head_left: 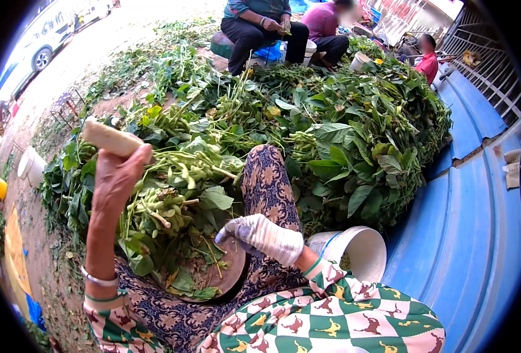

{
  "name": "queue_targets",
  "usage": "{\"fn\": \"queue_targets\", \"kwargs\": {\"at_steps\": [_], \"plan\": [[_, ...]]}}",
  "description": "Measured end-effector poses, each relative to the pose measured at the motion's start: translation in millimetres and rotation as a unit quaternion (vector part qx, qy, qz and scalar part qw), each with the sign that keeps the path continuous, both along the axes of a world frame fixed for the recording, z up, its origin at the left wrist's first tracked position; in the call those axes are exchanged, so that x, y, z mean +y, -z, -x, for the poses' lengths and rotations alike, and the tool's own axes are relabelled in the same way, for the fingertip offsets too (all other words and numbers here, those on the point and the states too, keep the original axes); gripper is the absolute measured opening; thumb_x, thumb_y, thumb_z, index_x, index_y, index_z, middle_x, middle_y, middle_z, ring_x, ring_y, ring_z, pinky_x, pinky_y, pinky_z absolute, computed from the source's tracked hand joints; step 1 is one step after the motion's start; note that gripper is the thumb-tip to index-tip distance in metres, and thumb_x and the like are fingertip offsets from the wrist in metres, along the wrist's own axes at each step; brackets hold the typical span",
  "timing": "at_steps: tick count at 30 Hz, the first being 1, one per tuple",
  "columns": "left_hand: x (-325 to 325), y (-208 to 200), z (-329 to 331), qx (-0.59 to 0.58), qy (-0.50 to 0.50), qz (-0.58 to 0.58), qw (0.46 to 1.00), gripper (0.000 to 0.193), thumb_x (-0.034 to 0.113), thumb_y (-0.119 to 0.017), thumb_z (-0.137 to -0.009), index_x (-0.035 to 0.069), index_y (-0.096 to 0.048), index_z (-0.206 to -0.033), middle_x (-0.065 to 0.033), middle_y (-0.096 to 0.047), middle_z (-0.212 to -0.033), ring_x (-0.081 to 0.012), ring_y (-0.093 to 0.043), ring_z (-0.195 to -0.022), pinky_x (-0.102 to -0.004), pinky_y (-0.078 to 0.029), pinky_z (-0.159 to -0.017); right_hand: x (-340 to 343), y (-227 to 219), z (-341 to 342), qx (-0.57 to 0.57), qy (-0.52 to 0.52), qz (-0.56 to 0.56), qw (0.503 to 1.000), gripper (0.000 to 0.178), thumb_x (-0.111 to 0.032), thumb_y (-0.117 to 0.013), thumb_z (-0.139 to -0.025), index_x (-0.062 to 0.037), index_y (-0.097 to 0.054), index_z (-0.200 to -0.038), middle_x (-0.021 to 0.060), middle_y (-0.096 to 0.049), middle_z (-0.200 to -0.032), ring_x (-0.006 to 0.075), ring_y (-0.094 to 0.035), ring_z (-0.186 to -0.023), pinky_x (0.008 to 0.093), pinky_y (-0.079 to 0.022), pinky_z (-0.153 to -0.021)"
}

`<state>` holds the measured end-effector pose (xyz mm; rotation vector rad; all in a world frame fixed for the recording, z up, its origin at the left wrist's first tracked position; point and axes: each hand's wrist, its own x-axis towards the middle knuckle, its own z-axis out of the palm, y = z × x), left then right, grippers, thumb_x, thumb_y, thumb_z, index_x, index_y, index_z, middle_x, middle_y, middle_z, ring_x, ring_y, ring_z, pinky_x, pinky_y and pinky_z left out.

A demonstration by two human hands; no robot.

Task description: The person sits on the ground and uses a small knife to trim green vegetables, removing unwanted parts and placing the trimmed pieces into a white bucket. The task is performed continuously with both hands handling the vegetables and the knife.

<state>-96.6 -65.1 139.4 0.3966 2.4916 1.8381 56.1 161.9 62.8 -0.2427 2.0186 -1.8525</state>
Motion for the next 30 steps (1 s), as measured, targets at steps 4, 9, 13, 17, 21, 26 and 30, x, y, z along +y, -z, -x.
{"fn": "queue_targets", "kwargs": {"at_steps": [4,9,13,17,21,26,30], "plan": [[-16,-25,-59,0.008,-0.003,-0.075,0.997,0.010,0.012,-0.062,-0.083,0.006,-0.056,-0.088,-0.0053,-0.062,-0.069,-0.0020,-0.043,-0.049,-0.0143,-0.035,-0.041,-20,-2,13,0.009,0.027,0.070,0.997,0.049,-0.053,-0.043,-0.090,-0.0101,-0.065,-0.103,-0.0061,-0.046,-0.060,0.0029,-0.037,-0.051,0.0196,-0.029,-0.045],[-17,-16,-134,-0.069,-0.040,-0.099,0.992,0.005,0.004,-0.058,-0.085,0.001,-0.057,-0.089,-0.0024,-0.061,-0.073,-0.0019,-0.047,-0.058,-0.0143,-0.037,-0.051,-29,14,8,-0.051,0.089,0.125,0.987,0.054,-0.055,-0.048,-0.087,-0.0098,-0.060,-0.113,-0.0082,-0.042,-0.059,0.0016,-0.035,-0.051,0.0185,-0.028,-0.044],[-34,8,-148,-0.169,-0.065,-0.129,0.975,0.007,0.005,-0.060,-0.085,0.002,-0.057,-0.090,0.0005,-0.058,-0.070,-0.0020,-0.049,-0.056,-0.0153,-0.036,-0.047,-34,8,5,-0.166,0.149,0.119,0.968,0.028,-0.012,-0.046,-0.090,-0.0120,-0.059,-0.115,-0.0081,-0.043,-0.061,0.0005,-0.032,-0.046,0.0160,-0.026,-0.039],[-32,32,-161,-0.144,-0.054,-0.172,0.973,0.011,0.012,-0.054,-0.089,0.001,-0.056,-0.090,-0.0084,-0.064,-0.079,-0.0013,-0.045,-0.051,-0.0135,-0.031,-0.043,-37,26,9,-0.183,0.199,0.141,0.952,0.031,-0.029,-0.044,-0.096,-0.0131,-0.057,-0.119,-0.0083,-0.042,-0.058,0.0016,-0.031,-0.042,0.0165,-0.025,-0.037],[-31,40,-162,-0.189,-0.042,-0.248,0.949,0.007,0.006,-0.059,-0.086,0.002,-0.058,-0.091,-0.0036,-0.062,-0.077,-0.0033,-0.052,-0.057,-0.0156,-0.041,-0.045,-55,6,8,-0.133,0.120,0.094,0.979,0.030,-0.029,-0.048,-0.094,-0.0124,-0.058,-0.117,-0.0095,-0.041,-0.058,0.0007,-0.031,-0.044,0.0168,-0.025,-0.040],[-24,44,-159,-0.217,-0.029,-0.244,0.945,0.006,0.004,-0.059,-0.086,0.000,-0.062,-0.088,-0.0048,-0.062,-0.086,-0.0086,-0.058,-0.074,-0.0195,-0.047,-0.068,-62,2,13,-0.018,0.058,-0.059,0.996,0.024,-0.013,-0.060,-0.087,-0.0018,-0.059,-0.109,0.0001,-0.064,-0.086,0.0057,-0.054,-0.079,0.0224,-0.047,-0.071],[-21,50,-155,0.062,-0.069,-0.024,0.995,0.007,0.001,-0.064,-0.080,0.001,-0.061,-0.086,-0.0091,-0.061,-0.088,-0.0184,-0.059,-0.082,-0.0287,-0.047,-0.071,-61,18,13,-0.007,0.065,-0.070,0.995,0.021,-0.013,-0.061,-0.085,-0.0021,-0.062,-0.103,0.0059,-0.066,-0.087,0.0066,-0.055,-0.075,0.0241,-0.047,-0.069]]}}
